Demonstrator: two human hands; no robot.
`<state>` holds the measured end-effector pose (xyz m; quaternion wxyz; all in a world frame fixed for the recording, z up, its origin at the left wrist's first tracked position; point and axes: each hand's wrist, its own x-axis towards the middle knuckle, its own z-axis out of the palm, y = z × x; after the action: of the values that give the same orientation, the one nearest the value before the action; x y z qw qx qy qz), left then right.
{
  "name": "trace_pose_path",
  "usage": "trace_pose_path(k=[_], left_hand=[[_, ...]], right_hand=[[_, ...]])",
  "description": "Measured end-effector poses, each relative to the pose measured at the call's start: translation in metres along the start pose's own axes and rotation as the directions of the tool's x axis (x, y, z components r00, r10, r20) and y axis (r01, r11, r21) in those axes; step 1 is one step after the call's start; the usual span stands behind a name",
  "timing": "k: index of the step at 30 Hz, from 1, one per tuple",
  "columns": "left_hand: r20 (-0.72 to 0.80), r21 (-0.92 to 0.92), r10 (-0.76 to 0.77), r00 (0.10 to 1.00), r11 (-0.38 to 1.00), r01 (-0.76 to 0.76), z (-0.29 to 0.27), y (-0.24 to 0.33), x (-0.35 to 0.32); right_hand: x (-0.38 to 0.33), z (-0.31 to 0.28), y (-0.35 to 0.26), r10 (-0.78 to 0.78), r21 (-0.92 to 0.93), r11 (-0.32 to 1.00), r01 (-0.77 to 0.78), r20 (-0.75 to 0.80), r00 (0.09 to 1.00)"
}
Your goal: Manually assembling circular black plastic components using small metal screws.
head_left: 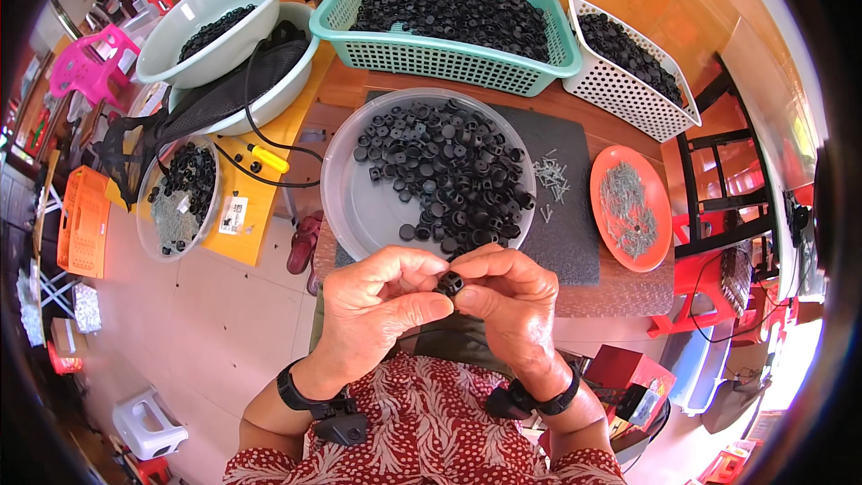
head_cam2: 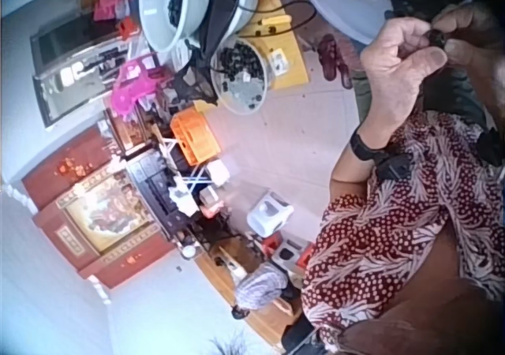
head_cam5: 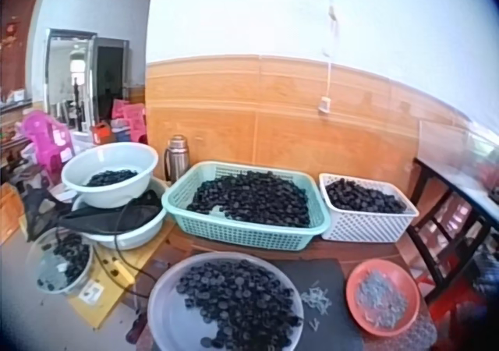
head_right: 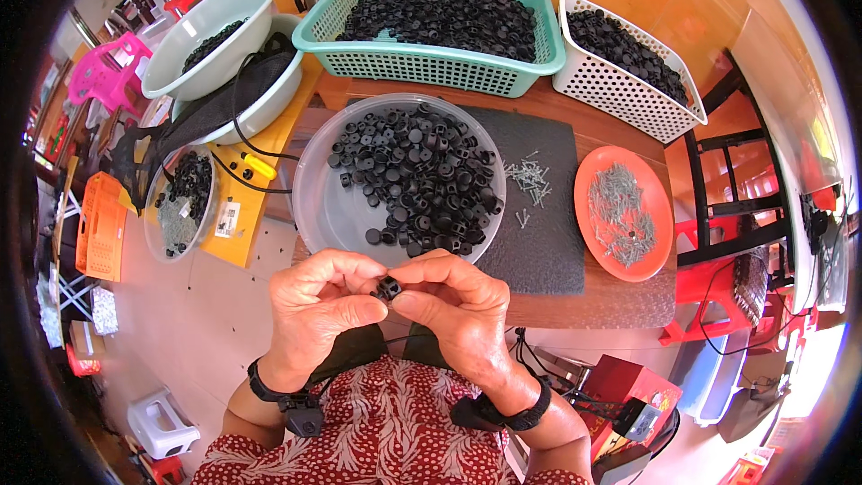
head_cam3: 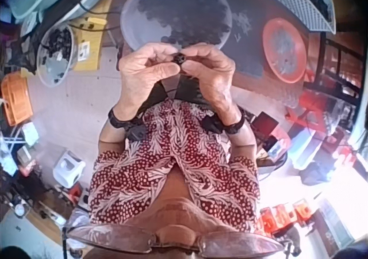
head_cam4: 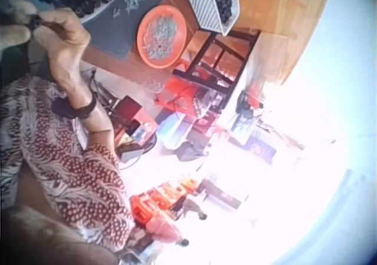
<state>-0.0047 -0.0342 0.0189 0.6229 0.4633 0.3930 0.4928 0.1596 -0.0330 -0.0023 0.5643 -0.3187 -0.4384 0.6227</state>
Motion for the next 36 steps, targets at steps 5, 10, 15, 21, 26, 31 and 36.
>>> trace_pose_path(k=[5,10,15,21,26,31,36], left_hand=[[-0.001,0.056,0.044,0.999,0.997,-0.044,-0.0012,-0.0030,-0.0004],[0.032,0.092,0.123,0.992,0.988,-0.126,0.0020,-0.0022,0.0008],[0.026,0.157,0.150,0.988,0.976,-0.152,0.0012,-0.0047,0.0026],[0.066,0.282,0.205,0.976,0.935,-0.216,-0.0010,-0.0031,0.0037],[0.045,0.196,0.144,0.989,0.969,-0.150,0.0026,0.0001,0.0013],[0.099,0.298,0.173,0.980,0.934,-0.195,0.0004,-0.0045,0.0045],[0.105,0.212,0.154,0.982,0.962,-0.173,0.0006,-0.0078,0.0063]], right_hand=[[0.0000,0.0026,0.0005,-0.011,0.001,1.000,0.011,-0.028,1.000],[-0.0017,0.0002,0.0007,-0.017,0.018,1.000,0.017,-0.034,0.999],[-0.0019,0.0000,0.0020,-0.008,0.065,0.998,0.010,-0.037,0.999],[-0.0035,0.0050,-0.0011,0.009,0.093,0.996,-0.003,-0.068,0.998],[-0.0048,0.0038,-0.0007,0.012,0.124,0.992,-0.006,-0.047,0.999],[-0.0064,0.0026,0.0011,0.026,0.145,0.989,-0.016,-0.071,0.997],[-0.0063,0.0030,0.0005,0.070,0.175,0.983,-0.055,-0.077,0.995]])
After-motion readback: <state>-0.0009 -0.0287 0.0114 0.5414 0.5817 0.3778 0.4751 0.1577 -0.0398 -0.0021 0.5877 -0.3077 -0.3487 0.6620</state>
